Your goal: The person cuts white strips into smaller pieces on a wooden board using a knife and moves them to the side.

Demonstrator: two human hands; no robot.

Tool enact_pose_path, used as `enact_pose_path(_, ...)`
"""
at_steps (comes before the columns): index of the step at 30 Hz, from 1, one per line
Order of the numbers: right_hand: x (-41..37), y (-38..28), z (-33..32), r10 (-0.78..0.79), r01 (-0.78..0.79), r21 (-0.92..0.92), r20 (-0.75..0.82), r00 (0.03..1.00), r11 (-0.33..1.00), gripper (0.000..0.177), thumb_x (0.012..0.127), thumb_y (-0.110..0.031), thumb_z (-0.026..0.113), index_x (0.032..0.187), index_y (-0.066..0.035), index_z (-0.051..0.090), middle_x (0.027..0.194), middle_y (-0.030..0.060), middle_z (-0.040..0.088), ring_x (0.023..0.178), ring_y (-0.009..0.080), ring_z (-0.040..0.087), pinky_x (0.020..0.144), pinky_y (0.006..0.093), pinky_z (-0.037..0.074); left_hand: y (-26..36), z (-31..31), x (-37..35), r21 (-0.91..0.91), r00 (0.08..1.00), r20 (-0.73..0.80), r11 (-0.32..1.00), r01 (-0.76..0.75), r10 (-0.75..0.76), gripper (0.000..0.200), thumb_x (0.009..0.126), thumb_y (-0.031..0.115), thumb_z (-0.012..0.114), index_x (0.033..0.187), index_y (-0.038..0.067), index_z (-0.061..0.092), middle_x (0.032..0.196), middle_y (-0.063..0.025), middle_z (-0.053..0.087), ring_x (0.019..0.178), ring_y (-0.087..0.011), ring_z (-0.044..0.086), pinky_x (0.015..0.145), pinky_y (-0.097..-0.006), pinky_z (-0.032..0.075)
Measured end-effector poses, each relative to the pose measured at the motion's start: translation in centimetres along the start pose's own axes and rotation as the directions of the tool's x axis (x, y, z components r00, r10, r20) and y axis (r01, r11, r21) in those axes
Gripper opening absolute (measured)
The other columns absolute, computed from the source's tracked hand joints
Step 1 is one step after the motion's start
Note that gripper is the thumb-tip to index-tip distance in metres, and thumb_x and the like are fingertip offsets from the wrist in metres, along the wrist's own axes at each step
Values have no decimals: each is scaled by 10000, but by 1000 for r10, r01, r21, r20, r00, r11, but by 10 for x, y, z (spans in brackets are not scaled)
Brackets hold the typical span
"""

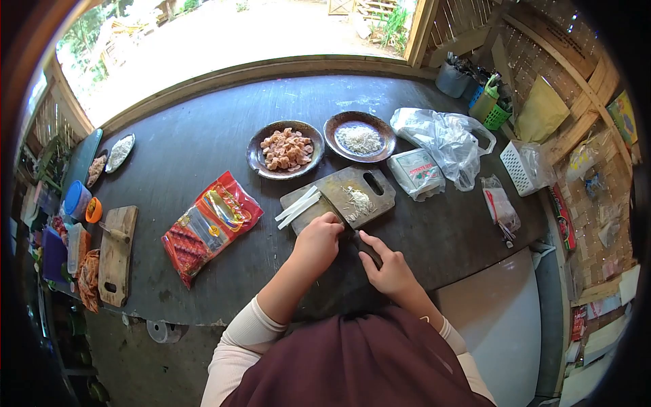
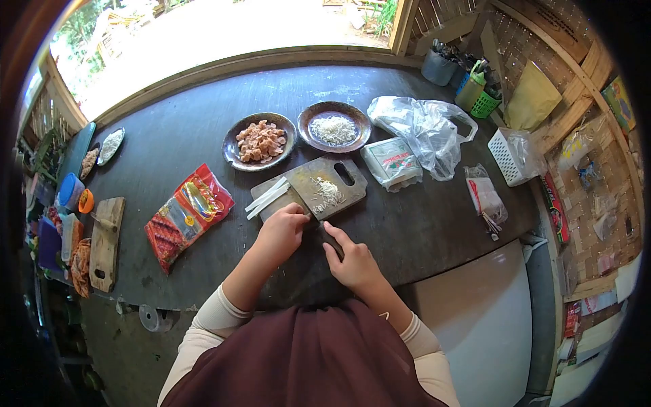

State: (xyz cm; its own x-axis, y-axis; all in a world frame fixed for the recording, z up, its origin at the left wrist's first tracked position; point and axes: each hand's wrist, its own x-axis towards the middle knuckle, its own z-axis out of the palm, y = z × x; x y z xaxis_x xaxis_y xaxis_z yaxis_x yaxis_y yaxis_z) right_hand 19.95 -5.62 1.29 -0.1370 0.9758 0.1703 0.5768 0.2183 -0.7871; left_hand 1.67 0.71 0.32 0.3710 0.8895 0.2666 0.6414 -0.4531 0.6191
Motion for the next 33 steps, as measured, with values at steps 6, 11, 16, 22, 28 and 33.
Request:
enact_pose_path(6,-16,-1,-7,-60,61,19,-54,997,998,426,896,-166,621,1310,-94,555,993,259,663,897,434,636,760,464,536,0,0,0,17,1000,0,1000,-1,1,191,778,3,592,914,22,723,959,-130,637,918,-321,632,814,-387,518)
enact_pose_path(11,0,-6,-1,87,-87,-16,24,996,996,426,898,-164,621,1312,-92,554,1008,272,661,929,432,644,774,445,536,-5,4,0,16,999,-24,999,-30,31,185,792,6,597,924,22,725,967,-128,647,888,-325,644,795,-387,521)
enact_pose_path(16,12,3,0,39,-40,100,11,999,994,438,910,-188,622,1333,-111,538,976,276,667,937,421,657,776,427,538,-6,3,0,2,999,-11,999,-32,32,182,796,16,598,925,26,726,970,-132,648,884,-328,643,794,-389,522)
enact_pose_path(22,-2,1,7,36,-29,94,-74,997,995,435,918,-191,618,1334,-99,531,988,276,667,970,421,648,799,420,535,-2,0,1,48,999,34,999,-13,11,207,801,27,582,947,36,729,982,-132,645,906,-325,636,804,-392,518)
enact_pose_path(28,-11,-4,6,33,-25,106,-71,997,994,427,913,-180,620,1325,-101,538,996,277,662,970,430,635,796,423,539,0,-1,0,33,1000,24,999,10,-11,212,801,24,581,949,45,732,976,-125,642,904,-320,637,806,-390,519)
enact_pose_path(33,-12,-5,5,20,-14,77,-80,997,997,430,909,-179,622,1325,-105,539,998,279,659,953,438,630,785,434,541,1,-1,-1,29,1000,10,1000,1,-2,208,802,24,578,941,46,732,958,-128,636,912,-318,635,813,-393,523)
